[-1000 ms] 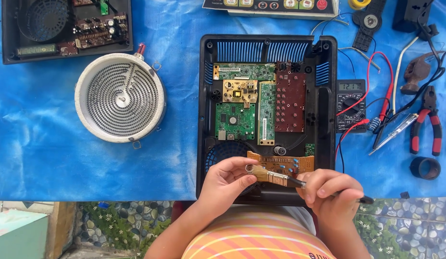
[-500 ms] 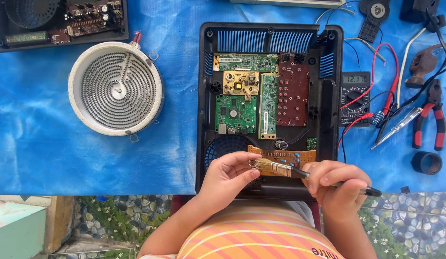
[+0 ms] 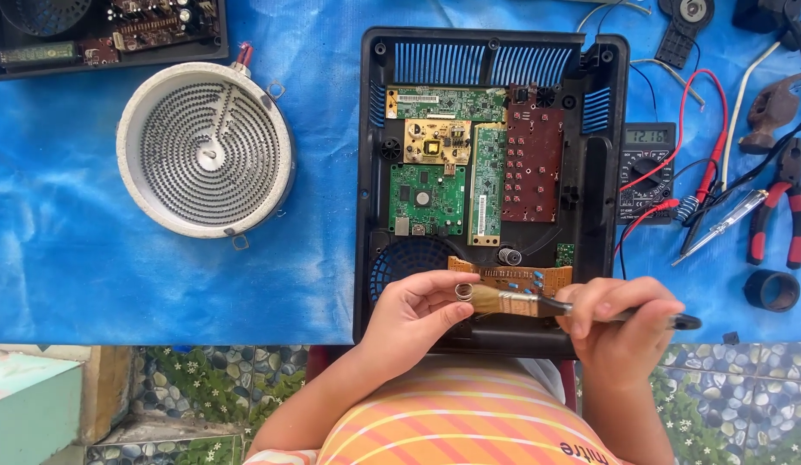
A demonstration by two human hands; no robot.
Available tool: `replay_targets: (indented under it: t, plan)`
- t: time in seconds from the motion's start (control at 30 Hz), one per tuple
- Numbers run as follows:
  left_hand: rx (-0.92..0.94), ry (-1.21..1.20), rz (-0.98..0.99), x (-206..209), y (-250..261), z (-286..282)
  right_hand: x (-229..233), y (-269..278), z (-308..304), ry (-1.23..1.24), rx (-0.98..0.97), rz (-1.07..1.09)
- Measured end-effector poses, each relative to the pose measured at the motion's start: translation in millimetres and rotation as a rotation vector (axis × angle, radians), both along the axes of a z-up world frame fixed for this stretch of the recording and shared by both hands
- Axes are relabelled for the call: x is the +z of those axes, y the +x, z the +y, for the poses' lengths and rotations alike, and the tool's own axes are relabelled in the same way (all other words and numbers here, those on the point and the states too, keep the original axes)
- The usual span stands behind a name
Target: Cleaning a circuit board and internal components of an induction cooker using a paintbrush to remove dust.
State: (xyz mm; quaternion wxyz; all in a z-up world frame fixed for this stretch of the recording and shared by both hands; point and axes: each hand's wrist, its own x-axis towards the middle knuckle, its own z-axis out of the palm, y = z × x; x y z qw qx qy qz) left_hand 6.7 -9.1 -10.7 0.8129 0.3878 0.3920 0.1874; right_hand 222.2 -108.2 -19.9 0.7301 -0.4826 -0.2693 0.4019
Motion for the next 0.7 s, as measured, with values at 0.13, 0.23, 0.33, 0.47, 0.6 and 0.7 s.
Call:
replay_targets:
  t: [0.13, 0.23, 0.33, 0.47, 0.6, 0.7]
  plan:
    - [0.029, -0.003, -0.023, 0, 1, 1, 1, 5, 0, 0.096, 0.019, 0.092]
    - [-0.005, 0.006, -0.138, -1, 0, 0, -3, 2, -2, 0.141, 0.105, 0.222]
    - [-0.041, 0.026, -0.192, -2, -1, 0, -3, -2, -2, -0.025, 0.048, 0.184]
    - [-0.016, 0.04, -0.149, -1, -1, 0, 0, -4, 1, 0.031, 0.008, 0.055]
    - [-0.076, 0.048, -0.16, 6, -1, 2, 3, -3, 1, 0.053, 0.048, 0.189]
    - [-0.118, 0.08, -0.137, 9, -2, 4, -1, -4, -2, -0.024, -0.011, 0.043]
